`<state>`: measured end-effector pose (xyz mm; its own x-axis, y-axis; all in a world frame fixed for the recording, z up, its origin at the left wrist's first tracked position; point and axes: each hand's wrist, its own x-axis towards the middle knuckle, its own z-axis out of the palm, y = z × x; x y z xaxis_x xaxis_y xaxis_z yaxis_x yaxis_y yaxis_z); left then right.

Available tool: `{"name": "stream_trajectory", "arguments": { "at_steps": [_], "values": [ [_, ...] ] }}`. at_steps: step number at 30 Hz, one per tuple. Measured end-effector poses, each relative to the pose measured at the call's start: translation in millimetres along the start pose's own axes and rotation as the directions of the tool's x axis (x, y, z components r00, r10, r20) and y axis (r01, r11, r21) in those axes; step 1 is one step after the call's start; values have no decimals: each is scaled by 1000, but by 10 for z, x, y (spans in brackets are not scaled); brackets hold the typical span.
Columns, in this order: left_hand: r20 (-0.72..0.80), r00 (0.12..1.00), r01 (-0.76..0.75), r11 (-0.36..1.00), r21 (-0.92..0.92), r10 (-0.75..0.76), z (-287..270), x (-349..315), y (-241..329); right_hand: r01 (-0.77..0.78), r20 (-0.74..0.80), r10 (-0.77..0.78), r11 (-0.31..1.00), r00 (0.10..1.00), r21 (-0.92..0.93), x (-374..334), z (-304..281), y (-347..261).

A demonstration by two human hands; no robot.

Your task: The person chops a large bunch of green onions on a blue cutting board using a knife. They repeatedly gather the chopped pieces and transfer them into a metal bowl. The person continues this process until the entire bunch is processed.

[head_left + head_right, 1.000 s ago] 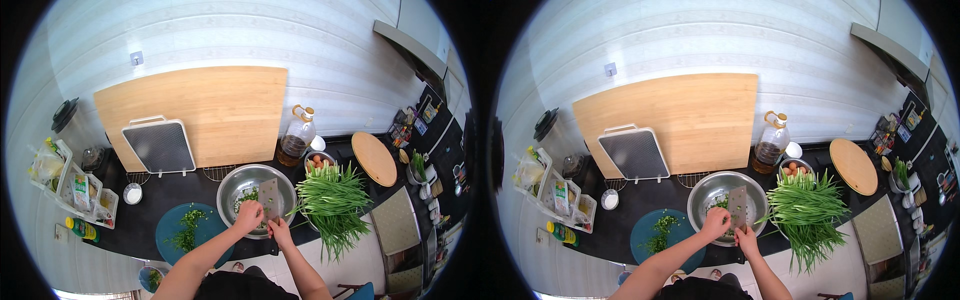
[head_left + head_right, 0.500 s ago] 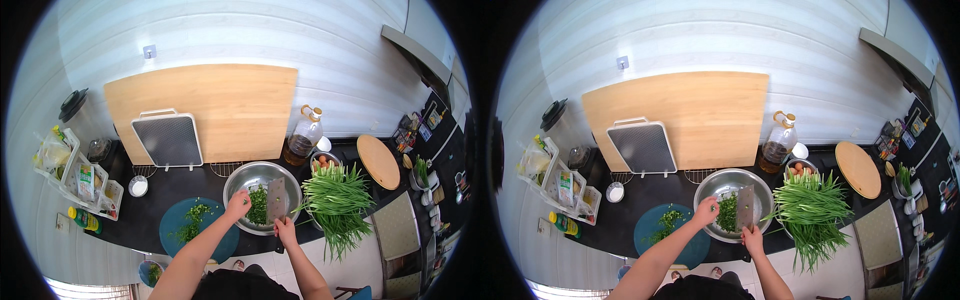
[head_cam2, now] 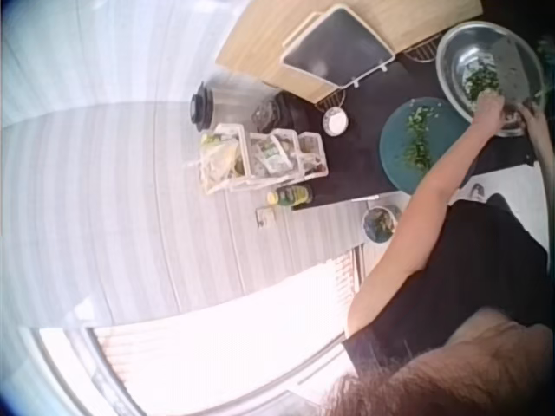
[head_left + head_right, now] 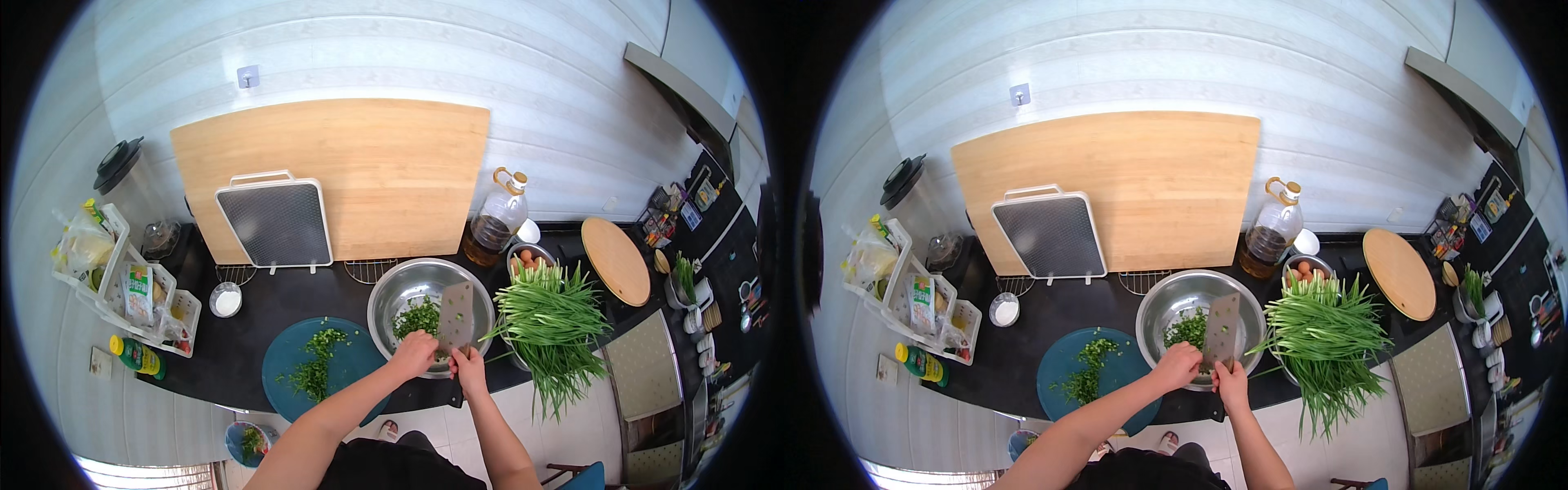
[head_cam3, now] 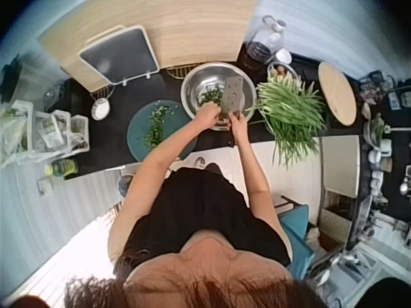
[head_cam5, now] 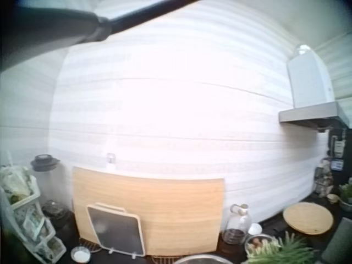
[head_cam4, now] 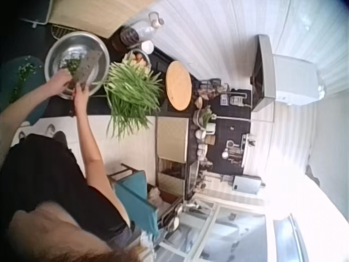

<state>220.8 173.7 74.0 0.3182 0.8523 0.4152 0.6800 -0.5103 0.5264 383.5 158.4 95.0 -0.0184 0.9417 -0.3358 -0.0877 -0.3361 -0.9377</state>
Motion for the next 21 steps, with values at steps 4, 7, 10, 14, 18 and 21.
{"name": "stream_trajectory", "arguments": {
  "at_steps": [4, 7, 10, 14, 18, 21],
  "values": [
    [-49, 989, 145, 983, 113, -141, 51, -111, -333, 9, -6, -9, 1000, 1000, 15, -43, -28, -28],
    [-160, 928, 302, 932, -200, -336, -33, -65, -448, 20, -6, -20, 1000, 1000, -18, -8, -71, 0],
    [-7, 777, 500, 624, -600, -629, -217, -83, -601, 11, -4, -11, 1000, 1000, -14, -19, -73, 17],
    [-97, 774, 407, 609, -681, -626, -539, -339, -830, -2, 69, -1, 999, 998, 47, -85, 3, -13],
    [-177, 689, 451, 607, -654, -702, -953, -860, -905, -38, 227, 27, 998, 973, 42, -230, 268, 2],
    [-177, 581, 592, 561, -579, -795, -1127, -1317, -952, -51, 344, 58, 998, 937, -30, -369, 580, 93]
  ]
}}
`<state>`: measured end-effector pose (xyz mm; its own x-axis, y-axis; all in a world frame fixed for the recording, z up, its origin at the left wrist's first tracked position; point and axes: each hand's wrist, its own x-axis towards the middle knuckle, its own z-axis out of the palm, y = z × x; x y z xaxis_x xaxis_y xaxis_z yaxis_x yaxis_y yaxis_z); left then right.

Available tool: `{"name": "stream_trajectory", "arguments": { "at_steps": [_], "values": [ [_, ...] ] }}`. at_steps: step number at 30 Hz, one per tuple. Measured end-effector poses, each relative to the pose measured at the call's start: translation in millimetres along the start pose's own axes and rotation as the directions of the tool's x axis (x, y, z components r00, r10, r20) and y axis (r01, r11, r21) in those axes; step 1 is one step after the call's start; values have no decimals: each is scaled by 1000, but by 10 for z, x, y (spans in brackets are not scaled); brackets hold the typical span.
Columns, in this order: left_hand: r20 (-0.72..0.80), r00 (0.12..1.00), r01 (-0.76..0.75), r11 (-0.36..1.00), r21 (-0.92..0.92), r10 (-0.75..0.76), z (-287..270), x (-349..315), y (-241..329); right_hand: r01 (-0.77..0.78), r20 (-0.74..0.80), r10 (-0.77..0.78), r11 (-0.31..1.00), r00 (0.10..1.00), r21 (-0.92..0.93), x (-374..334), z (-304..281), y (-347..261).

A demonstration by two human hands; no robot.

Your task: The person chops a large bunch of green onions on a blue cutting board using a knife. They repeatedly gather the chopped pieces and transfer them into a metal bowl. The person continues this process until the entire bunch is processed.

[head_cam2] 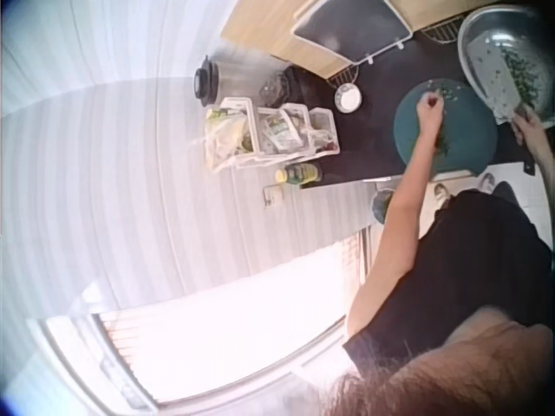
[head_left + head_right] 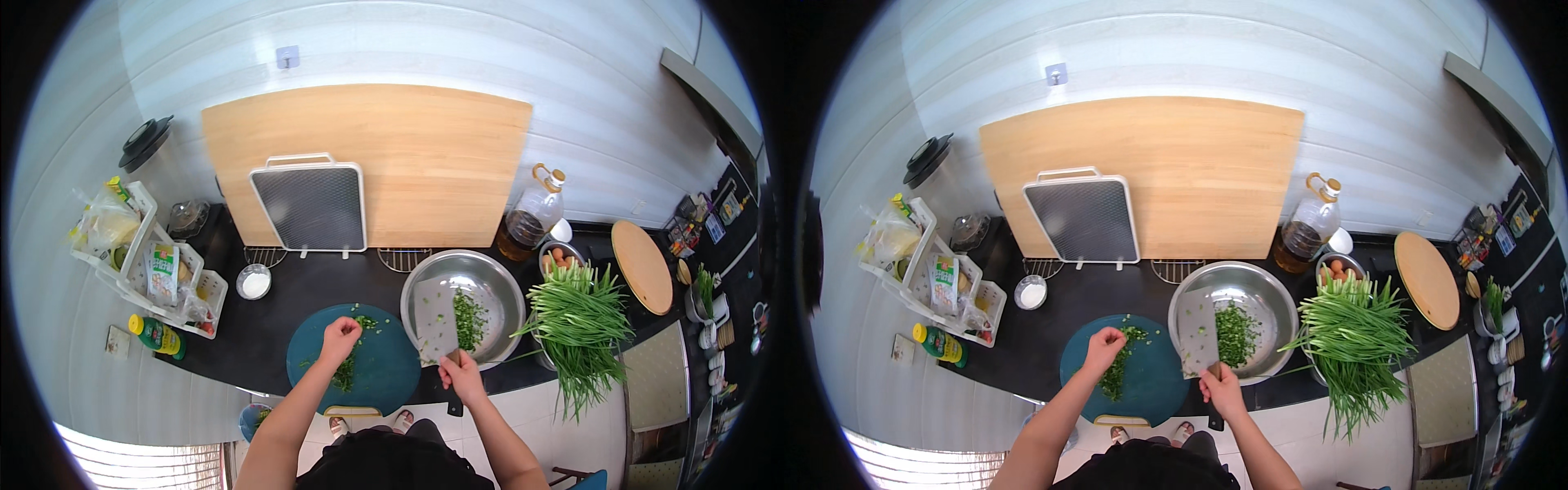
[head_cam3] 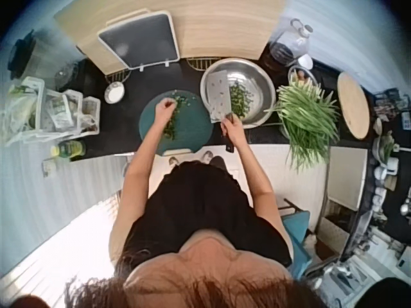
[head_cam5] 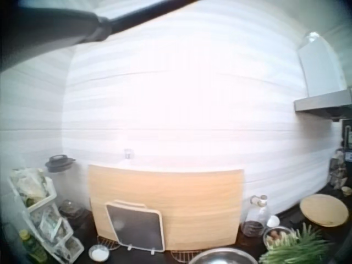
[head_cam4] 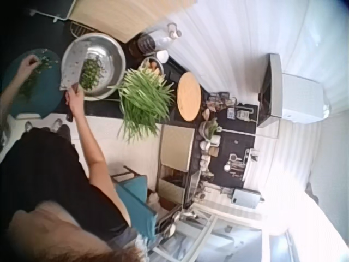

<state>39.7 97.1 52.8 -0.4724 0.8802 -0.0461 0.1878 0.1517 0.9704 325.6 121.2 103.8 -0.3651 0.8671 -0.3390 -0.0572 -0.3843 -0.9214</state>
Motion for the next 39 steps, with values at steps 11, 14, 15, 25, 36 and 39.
{"name": "stream_trajectory", "arguments": {
  "at_steps": [11, 14, 15, 25, 36, 39],
  "values": [
    [-28, 994, 111, 974, 196, -108, -607, -609, -823, -78, -176, -128, 552, 976, -830, 119, 764, 691],
    [-38, 994, 112, 971, 213, -106, -701, -635, -871, -78, -197, -173, 527, 965, -846, 239, 755, 825],
    [-41, 993, 120, 966, 228, -114, -723, -646, -872, -70, -188, -183, 508, 965, -858, 281, 749, 873],
    [0, 989, 145, 963, 226, -149, -849, -565, -949, 66, -11, -172, 430, 985, -900, 318, 822, 1024],
    [-43, 986, 164, 963, 212, -158, -981, -533, -1077, 172, 70, -315, 310, 947, -935, 882, 1022, 924],
    [-61, 987, 161, 966, 200, -152, -1027, -536, -1067, 303, 227, -293, 248, 929, -920, 896, 940, 1021]
  ]
}}
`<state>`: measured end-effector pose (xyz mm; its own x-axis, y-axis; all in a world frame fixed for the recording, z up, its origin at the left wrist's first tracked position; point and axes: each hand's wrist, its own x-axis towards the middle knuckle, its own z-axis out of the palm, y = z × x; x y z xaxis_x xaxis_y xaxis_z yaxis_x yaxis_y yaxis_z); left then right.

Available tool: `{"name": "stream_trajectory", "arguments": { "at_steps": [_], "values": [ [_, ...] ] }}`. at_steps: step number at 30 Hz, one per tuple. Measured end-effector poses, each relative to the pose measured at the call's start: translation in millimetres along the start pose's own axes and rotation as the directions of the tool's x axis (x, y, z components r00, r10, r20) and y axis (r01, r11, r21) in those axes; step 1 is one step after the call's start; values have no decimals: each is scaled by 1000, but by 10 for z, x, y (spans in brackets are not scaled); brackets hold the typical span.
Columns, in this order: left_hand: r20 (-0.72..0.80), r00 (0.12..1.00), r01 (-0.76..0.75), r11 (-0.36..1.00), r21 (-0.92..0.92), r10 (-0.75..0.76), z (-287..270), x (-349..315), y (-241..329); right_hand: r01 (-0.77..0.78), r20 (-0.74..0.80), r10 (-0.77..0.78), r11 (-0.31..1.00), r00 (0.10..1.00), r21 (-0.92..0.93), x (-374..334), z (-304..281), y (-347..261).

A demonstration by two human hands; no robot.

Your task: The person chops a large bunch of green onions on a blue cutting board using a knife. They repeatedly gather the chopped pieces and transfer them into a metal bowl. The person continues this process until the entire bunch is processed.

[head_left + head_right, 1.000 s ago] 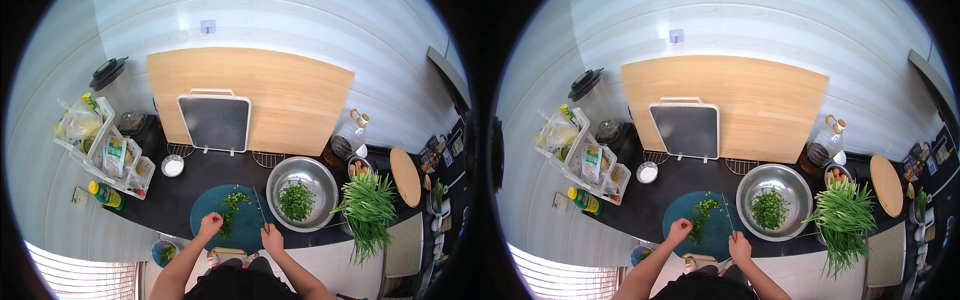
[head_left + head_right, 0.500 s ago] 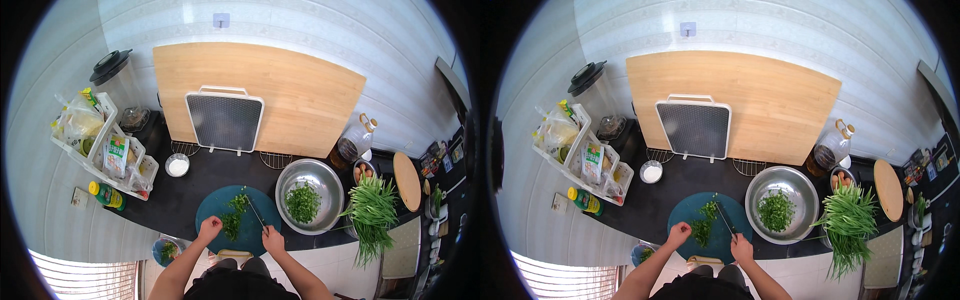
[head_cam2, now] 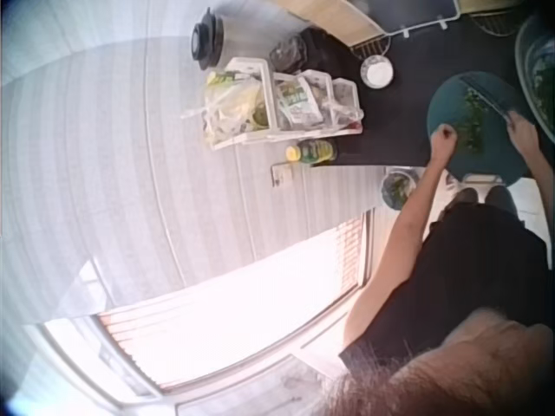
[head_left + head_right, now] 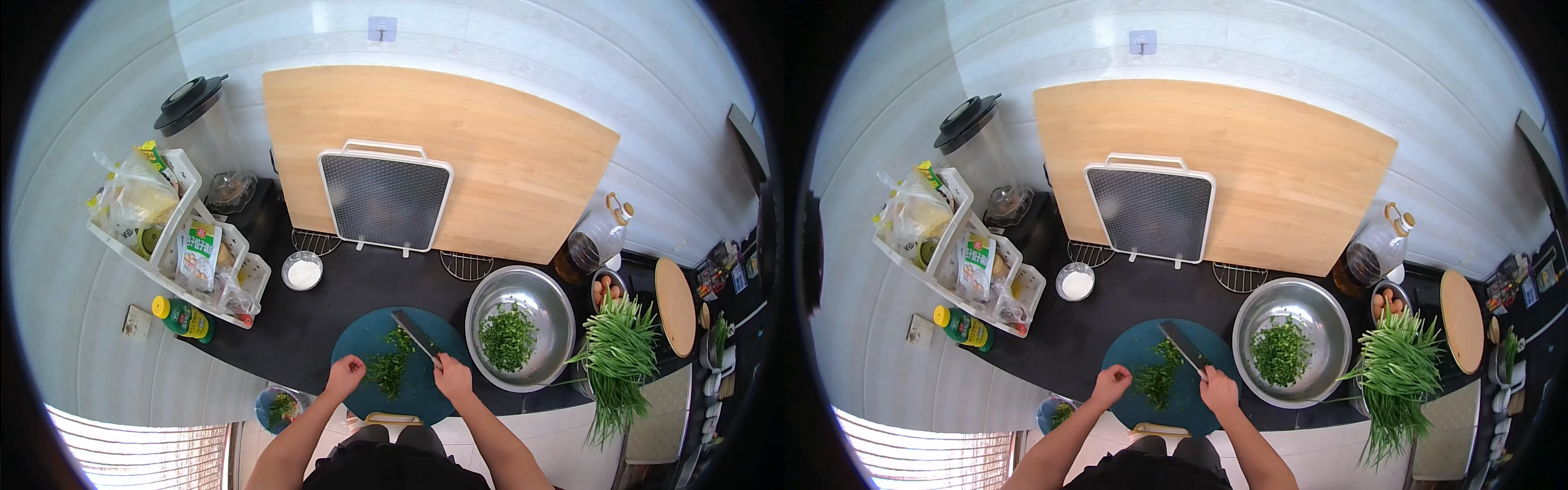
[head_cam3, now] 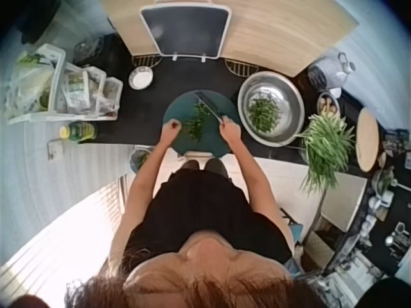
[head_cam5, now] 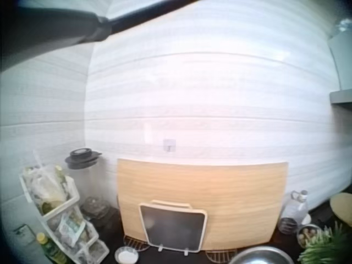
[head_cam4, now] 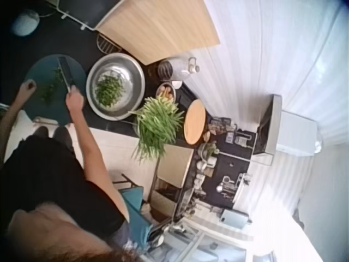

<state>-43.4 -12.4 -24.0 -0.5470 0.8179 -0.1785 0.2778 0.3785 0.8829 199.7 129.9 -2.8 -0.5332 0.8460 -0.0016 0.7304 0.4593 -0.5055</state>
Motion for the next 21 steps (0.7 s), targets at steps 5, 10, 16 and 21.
{"name": "stream_trajectory", "arguments": {
  "at_steps": [5, 10, 16, 21],
  "values": [
    [-21, 1000, 7, 1000, 19, -7, -58, 16, -61, 191, 110, -191, 982, 975, 12, -261, -140, 52],
    [-9, 999, 32, 999, 38, -31, -52, 15, -86, 150, -27, -148, 986, 989, 79, -271, -217, 23],
    [12, 999, 39, 999, 0, -39, -44, 3, -64, 74, -27, -74, 997, 997, -8, 140, -117, -79],
    [-3, 999, 36, 999, 20, -36, -119, -8, -60, 243, 126, -238, 969, 963, -33, 22, -111, -65]
  ]
}}
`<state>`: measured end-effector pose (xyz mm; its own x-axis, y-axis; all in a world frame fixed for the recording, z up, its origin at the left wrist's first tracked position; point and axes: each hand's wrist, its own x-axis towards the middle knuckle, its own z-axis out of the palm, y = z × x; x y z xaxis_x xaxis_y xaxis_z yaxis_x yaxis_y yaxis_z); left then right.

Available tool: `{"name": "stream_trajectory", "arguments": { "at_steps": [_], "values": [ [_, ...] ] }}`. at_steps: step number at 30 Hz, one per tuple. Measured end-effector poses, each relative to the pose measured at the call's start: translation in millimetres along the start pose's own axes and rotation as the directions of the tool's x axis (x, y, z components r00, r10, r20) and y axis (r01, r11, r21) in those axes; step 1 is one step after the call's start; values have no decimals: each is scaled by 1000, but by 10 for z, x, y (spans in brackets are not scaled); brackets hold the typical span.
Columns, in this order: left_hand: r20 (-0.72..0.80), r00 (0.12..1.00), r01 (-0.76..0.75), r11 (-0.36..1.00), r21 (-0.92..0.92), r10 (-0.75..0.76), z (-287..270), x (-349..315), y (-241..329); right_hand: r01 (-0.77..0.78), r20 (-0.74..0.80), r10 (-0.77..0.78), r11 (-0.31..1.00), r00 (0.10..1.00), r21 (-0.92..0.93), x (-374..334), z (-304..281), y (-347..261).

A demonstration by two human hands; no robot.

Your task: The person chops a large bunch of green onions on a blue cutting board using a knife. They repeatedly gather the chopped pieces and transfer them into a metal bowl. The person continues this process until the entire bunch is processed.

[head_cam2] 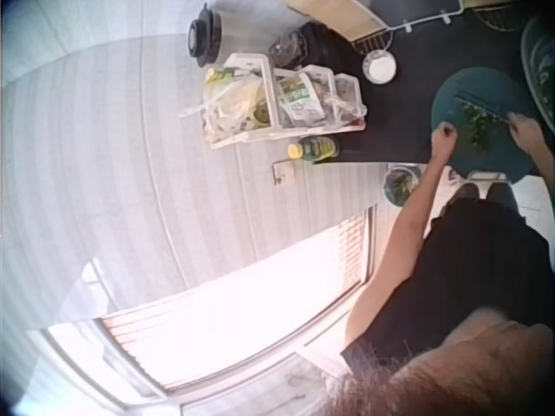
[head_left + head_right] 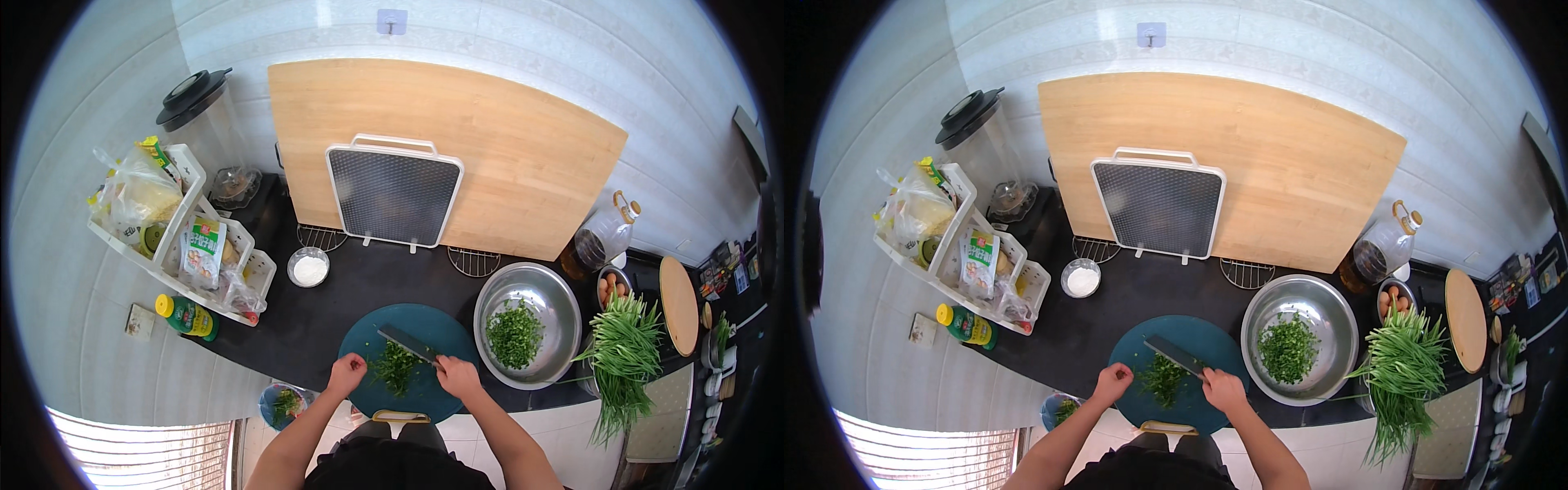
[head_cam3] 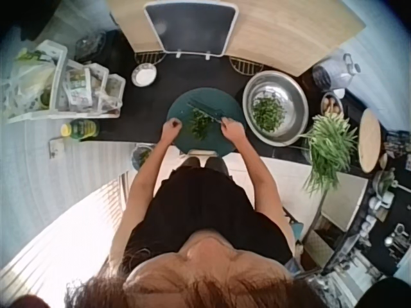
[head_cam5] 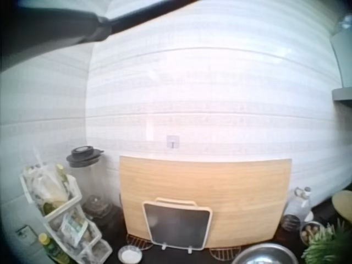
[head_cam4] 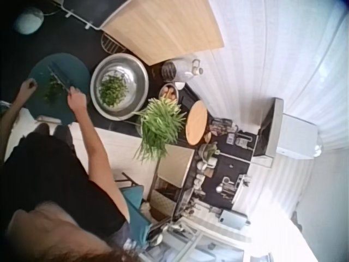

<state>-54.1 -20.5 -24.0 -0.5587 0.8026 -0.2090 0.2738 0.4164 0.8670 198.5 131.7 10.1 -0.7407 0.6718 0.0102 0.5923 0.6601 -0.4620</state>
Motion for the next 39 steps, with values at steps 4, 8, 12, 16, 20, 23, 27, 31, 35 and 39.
{"name": "stream_trajectory", "arguments": {
  "at_steps": [4, 8, 12, 16, 20, 23, 27, 31, 35, 39],
  "values": [
    [-32, 999, -31, 999, -23, 30, -38, -14, -81, -22, -2, 23, 996, 1000, 86, -245, -106, -52],
    [-109, 993, 20, 975, -223, -46, -95, 25, -134, -128, 21, 127, 970, 992, 208, -422, -263, -266],
    [-152, 983, 48, 945, -324, -102, -238, 75, -177, -148, 228, 90, 957, 970, 251, -545, -156, -382],
    [-176, 977, 44, 923, -382, -120, -363, 73, -152, -102, 353, 10, 965, 936, 243, -535, 114, -499],
    [-180, 973, 69, 924, -377, -146, -408, 20, -197, -236, 387, 131, 942, 913, 239, -448, 90, -529],
    [-169, 975, 71, 924, -376, -143, -409, -12, -203, -310, 262, 248, 922, 933, 231, -494, 27, -415],
    [-190, 975, 47, 939, -341, -118, -401, -36, -231, -310, 208, 263, 919, 942, 241, -583, -4, -453],
    [-226, 969, 14, 941, -338, -96, -444, -49, -76, -273, 319, 187, 929, 929, 249, -495, 128, -748],
    [-252, 966, -23, 949, -314, -60, -522, -37, -15, -268, 356, 165, 927, 920, 262, -349, 353, -893],
    [-236, 969, 0, 955, -296, -74, -560, -58, -26, -345, 249, 282, 902, 926, 261, -377, 352, -798]
  ]
}}
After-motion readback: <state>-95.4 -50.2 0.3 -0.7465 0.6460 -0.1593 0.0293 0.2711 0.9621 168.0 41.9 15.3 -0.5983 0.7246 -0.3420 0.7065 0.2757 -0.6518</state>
